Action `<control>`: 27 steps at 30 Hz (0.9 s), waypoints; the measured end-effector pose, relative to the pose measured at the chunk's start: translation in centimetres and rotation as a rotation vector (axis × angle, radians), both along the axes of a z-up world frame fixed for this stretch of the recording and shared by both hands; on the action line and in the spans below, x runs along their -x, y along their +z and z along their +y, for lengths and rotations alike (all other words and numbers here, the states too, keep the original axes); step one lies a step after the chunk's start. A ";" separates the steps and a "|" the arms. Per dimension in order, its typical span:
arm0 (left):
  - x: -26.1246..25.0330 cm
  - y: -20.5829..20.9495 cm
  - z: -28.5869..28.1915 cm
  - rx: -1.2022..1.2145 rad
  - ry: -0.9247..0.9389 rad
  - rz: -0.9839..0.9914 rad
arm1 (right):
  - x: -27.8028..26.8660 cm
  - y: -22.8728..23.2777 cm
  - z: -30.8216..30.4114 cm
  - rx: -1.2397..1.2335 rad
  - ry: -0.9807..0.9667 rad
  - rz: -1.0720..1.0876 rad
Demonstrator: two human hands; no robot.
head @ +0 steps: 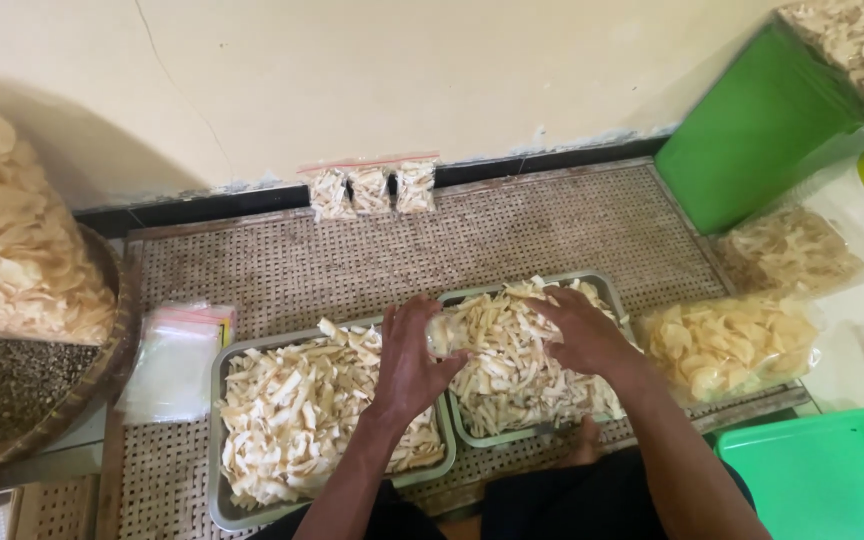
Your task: Using a small plastic scoop to fill small plastic bags with chips from a tray while sitting on the floor.
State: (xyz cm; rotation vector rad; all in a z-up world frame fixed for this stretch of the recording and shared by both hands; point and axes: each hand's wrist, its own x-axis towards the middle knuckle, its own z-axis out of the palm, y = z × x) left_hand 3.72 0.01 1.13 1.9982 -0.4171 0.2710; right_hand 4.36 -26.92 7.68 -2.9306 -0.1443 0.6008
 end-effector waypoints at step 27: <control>1.0 -4.3 -1.2 0.035 -0.048 0.081 | 1.4 -2.9 -2.2 -0.697 -0.395 -0.470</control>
